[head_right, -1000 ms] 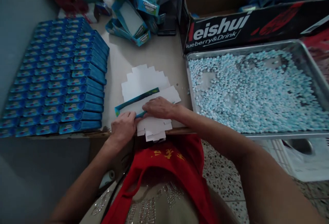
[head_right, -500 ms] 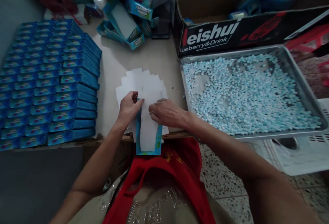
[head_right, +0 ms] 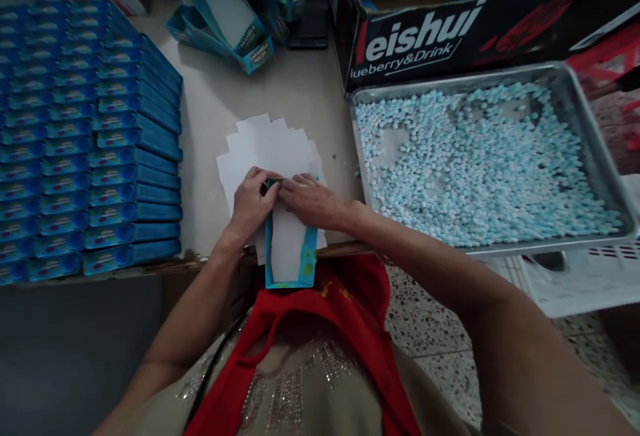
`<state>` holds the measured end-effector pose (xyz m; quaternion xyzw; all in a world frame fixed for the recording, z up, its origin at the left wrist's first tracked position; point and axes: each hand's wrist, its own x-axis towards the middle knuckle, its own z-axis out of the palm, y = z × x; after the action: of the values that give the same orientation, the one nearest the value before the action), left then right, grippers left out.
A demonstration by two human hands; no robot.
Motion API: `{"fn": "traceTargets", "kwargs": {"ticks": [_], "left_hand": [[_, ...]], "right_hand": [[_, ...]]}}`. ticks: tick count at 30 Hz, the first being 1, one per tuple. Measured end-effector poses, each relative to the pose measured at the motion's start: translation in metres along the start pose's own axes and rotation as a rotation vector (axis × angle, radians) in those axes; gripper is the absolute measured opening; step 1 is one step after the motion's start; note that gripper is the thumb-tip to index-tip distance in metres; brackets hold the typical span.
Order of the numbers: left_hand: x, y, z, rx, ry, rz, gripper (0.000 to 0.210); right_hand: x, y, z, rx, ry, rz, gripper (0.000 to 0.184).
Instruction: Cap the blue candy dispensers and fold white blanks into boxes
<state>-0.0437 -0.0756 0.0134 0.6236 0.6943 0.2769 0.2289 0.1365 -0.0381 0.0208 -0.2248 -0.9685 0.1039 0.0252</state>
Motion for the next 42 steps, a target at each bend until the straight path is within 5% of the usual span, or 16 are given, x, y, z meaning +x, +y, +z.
{"fn": "traceTargets", "kwargs": {"ticks": [3, 6, 8, 10, 16, 20, 23, 30, 36, 42], "left_hand": [[-0.005, 0.005, 0.006, 0.108, 0.021, -0.052, 0.016], [-0.008, 0.010, 0.012, 0.151, 0.068, -0.082, 0.016], [-0.009, 0.011, 0.014, 0.147, 0.095, -0.076, 0.016], [-0.010, 0.010, 0.015, 0.132, 0.123, -0.054, 0.017], [-0.015, 0.003, 0.018, 0.090, 0.142, 0.042, 0.016], [-0.031, 0.004, 0.022, -0.024, 0.205, 0.037, 0.014], [-0.041, 0.006, 0.023, -0.135, 0.222, 0.040, 0.017], [-0.032, 0.012, 0.017, -0.180, 0.023, 0.062, 0.023], [-0.036, 0.015, 0.015, -0.041, 0.032, 0.065, 0.017], [-0.035, 0.011, 0.019, -0.235, 0.128, 0.016, 0.021]], "right_hand": [[-0.018, -0.011, -0.009, 0.030, 0.162, 0.233, 0.027], [-0.043, -0.031, -0.008, 0.106, 0.339, 0.625, 0.058], [-0.054, -0.041, -0.002, 0.251, 0.319, 0.802, 0.076], [-0.056, -0.042, 0.006, 0.375, 0.287, 0.898, 0.074], [-0.026, -0.006, 0.009, 0.443, 0.364, 0.914, 0.037], [-0.021, -0.012, 0.007, 0.540, 0.454, 0.950, 0.020], [-0.020, -0.033, 0.003, 0.349, 0.447, 0.925, 0.020], [-0.002, -0.055, -0.010, 0.055, 0.013, 0.761, 0.031], [-0.018, -0.039, -0.003, 0.156, 0.067, 0.813, 0.039], [-0.018, -0.041, -0.005, 0.204, 0.136, 0.885, 0.037]]}}
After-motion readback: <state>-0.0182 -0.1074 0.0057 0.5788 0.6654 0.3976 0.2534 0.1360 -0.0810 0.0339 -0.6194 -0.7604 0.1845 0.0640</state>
